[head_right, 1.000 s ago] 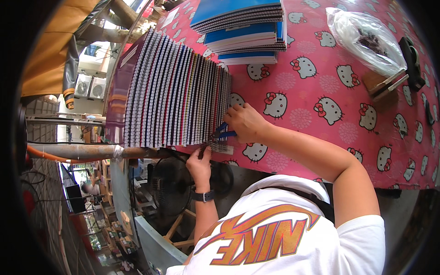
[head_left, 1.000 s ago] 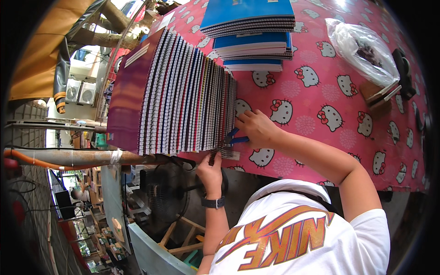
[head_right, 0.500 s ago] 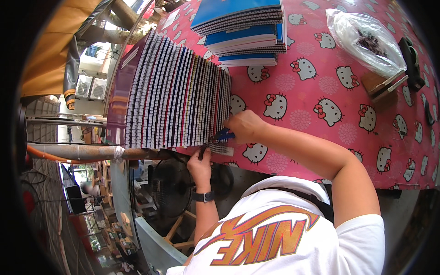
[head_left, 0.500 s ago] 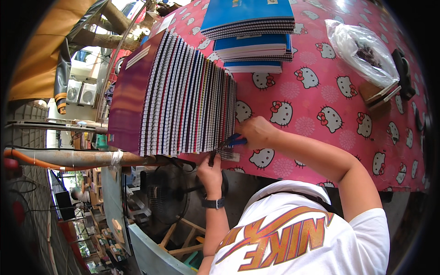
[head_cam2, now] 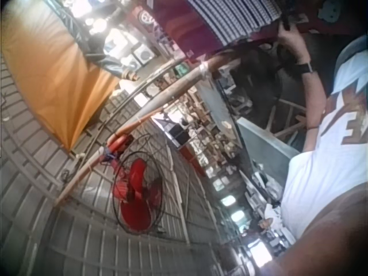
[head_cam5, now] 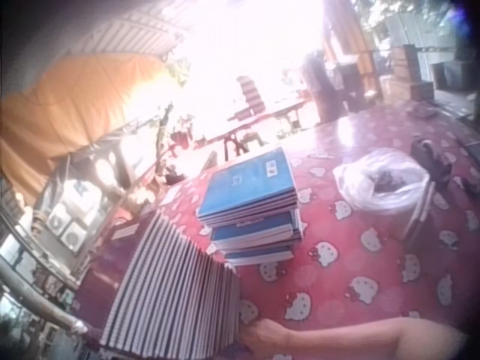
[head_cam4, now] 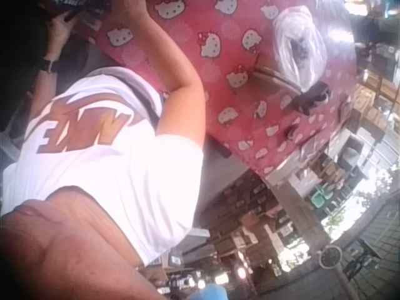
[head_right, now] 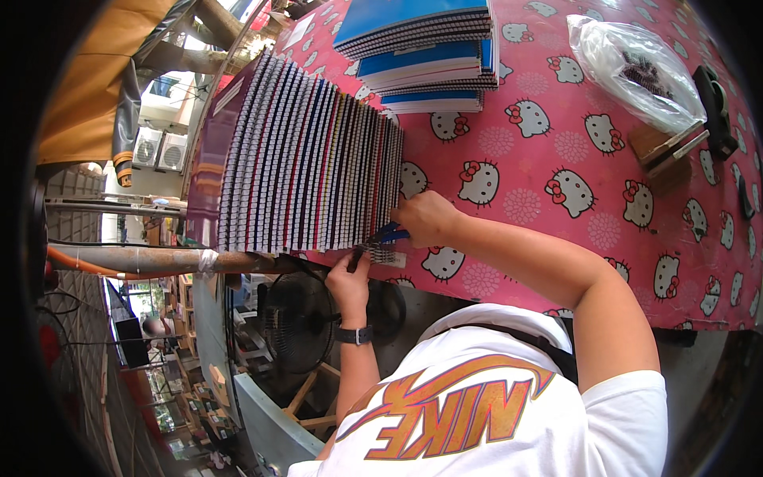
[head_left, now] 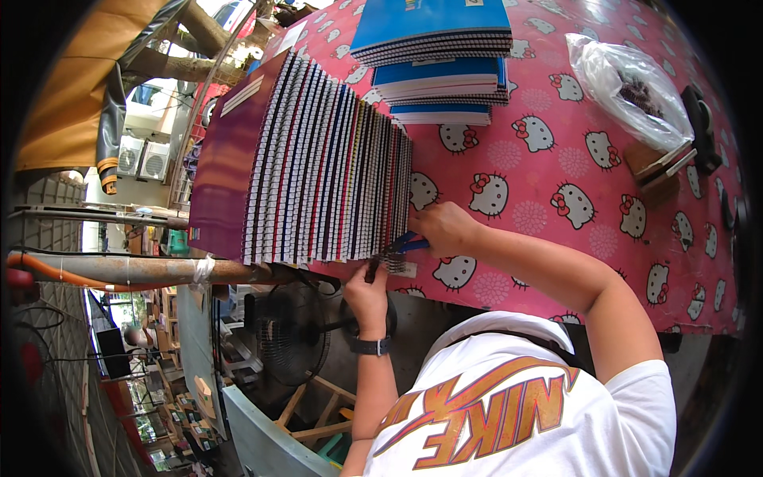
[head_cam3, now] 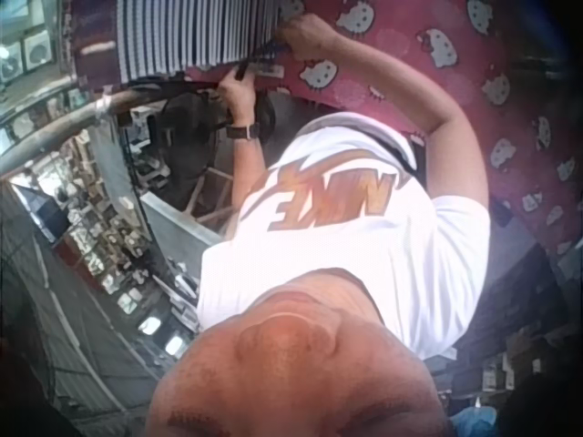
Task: The person uses shears to clip the protruding ends of wire spirals on a stack of notebooks. They handle the stack to align the spirals before clipping.
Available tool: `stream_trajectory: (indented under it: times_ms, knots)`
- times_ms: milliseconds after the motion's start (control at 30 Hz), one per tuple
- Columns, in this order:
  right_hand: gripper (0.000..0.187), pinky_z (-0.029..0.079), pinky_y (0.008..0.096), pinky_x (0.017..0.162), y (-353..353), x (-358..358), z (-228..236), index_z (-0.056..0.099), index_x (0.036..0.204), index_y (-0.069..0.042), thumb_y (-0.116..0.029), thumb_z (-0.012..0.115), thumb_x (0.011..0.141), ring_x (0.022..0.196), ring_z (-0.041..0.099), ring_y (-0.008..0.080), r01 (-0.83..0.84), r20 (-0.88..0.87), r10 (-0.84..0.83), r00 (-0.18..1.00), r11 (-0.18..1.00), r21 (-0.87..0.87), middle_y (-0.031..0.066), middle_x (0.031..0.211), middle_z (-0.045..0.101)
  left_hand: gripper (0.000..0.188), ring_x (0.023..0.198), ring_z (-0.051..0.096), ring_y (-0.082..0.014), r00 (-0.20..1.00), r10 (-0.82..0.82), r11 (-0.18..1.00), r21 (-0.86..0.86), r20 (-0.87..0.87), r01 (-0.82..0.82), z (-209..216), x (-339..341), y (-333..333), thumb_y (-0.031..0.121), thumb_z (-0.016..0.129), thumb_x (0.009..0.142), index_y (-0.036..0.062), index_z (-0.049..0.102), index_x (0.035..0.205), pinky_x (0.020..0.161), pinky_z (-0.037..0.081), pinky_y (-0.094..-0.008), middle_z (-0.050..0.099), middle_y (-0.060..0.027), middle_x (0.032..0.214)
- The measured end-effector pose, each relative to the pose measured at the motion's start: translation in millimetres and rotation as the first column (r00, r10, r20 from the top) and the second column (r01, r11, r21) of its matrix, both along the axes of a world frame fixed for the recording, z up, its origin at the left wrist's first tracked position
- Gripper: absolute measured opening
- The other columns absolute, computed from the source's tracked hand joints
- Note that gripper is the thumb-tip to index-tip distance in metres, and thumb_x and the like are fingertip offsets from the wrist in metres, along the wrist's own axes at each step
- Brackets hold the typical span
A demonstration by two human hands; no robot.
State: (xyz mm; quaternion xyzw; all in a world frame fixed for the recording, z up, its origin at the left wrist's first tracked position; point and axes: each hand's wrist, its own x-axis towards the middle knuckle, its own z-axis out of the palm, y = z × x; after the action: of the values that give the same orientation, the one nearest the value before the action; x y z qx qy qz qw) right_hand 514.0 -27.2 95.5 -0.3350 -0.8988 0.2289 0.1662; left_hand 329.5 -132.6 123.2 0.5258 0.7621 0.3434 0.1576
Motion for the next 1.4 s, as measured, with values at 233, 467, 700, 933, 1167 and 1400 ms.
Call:
stream_trajectory:
  times_ms: [233, 467, 700, 933, 1167, 1400]
  knots:
    - [0.036, 0.048, 0.0375, 0.070, -4.7, 7.2, -6.9, 0.061, 0.091, -0.008, -0.019, 0.072, 0.059, 0.087, 0.060, 0.0250, 0.067, -0.037, -0.060, 0.998, 0.963, 0.260, 0.0077, 0.085, 0.060, 0.018, 0.053, 0.050, -0.0057, 0.790, 0.120, 0.993, -0.065, 0.601, -0.102, -18.8, -7.5, -3.4, 0.019, 0.070, 0.083, 0.0026, 0.063, 0.086, 0.046, 0.039, -0.0204, 0.060, -0.0003, 0.066]
    - [0.038, 0.045, 0.0388, 0.076, -4.6, -7.8, -10.1, 0.061, 0.092, -0.008, -0.020, 0.073, 0.058, 0.092, 0.058, 0.0242, 0.008, 0.021, -0.012, 1.000, 0.988, 0.153, 0.0067, 0.090, 0.059, 0.016, 0.052, 0.049, -0.0048, 0.900, 0.071, 0.995, -0.090, 0.430, -0.035, -21.9, -7.3, -2.0, 0.016, 0.072, 0.081, 0.0029, 0.064, 0.082, 0.045, 0.037, -0.0198, 0.059, 0.0007, 0.066]
    - [0.037, 0.045, 0.0378, 0.077, -5.5, 3.6, -3.6, 0.061, 0.091, -0.008, -0.022, 0.073, 0.059, 0.093, 0.057, 0.0239, 0.076, -0.006, -0.076, 0.997, 0.976, 0.204, 0.0066, 0.091, 0.059, 0.017, 0.051, 0.048, -0.0049, 0.877, 0.104, 0.993, -0.089, 0.470, -0.070, -19.5, -5.4, -4.0, 0.017, 0.071, 0.082, 0.0018, 0.064, 0.079, 0.045, 0.038, -0.0204, 0.058, 0.0013, 0.063]
    - [0.034, 0.048, 0.0386, 0.071, -5.9, -6.0, -4.0, 0.061, 0.088, -0.008, -0.022, 0.073, 0.060, 0.086, 0.061, 0.0264, 0.045, -0.042, -0.038, 0.998, 0.981, 0.190, 0.0077, 0.084, 0.061, 0.020, 0.051, 0.048, -0.0053, 0.920, 0.084, 0.995, -0.086, 0.383, -0.055, -16.9, -4.4, -5.2, 0.019, 0.071, 0.081, 0.0004, 0.065, 0.080, 0.046, 0.038, -0.0215, 0.059, 0.0009, 0.063]
    - [0.028, 0.050, 0.0403, 0.067, -2.5, -0.1, -5.1, 0.063, 0.084, -0.009, -0.022, 0.072, 0.061, 0.080, 0.063, 0.0301, 0.027, -0.019, -0.028, 0.999, 0.999, -0.045, 0.0102, 0.076, 0.063, 0.015, 0.055, 0.051, -0.0046, 0.869, 0.119, 0.992, -0.103, 0.481, -0.078, -22.5, -9.5, -3.5, 0.016, 0.070, 0.082, 0.0022, 0.064, 0.085, 0.046, 0.037, -0.0196, 0.060, 0.0002, 0.066]
    - [0.042, 0.044, 0.0376, 0.077, 0.3, 3.8, -16.5, 0.060, 0.094, -0.008, -0.020, 0.072, 0.056, 0.090, 0.057, 0.0261, 0.069, 0.016, -0.073, 0.997, 0.982, 0.173, 0.0071, 0.088, 0.058, 0.015, 0.053, 0.050, -0.0056, 0.849, 0.040, 0.999, -0.046, 0.527, -0.019, -40.6, -10.0, 2.5, 0.011, 0.073, 0.078, 0.0028, 0.062, 0.085, 0.045, 0.036, -0.0203, 0.059, 0.0004, 0.066]
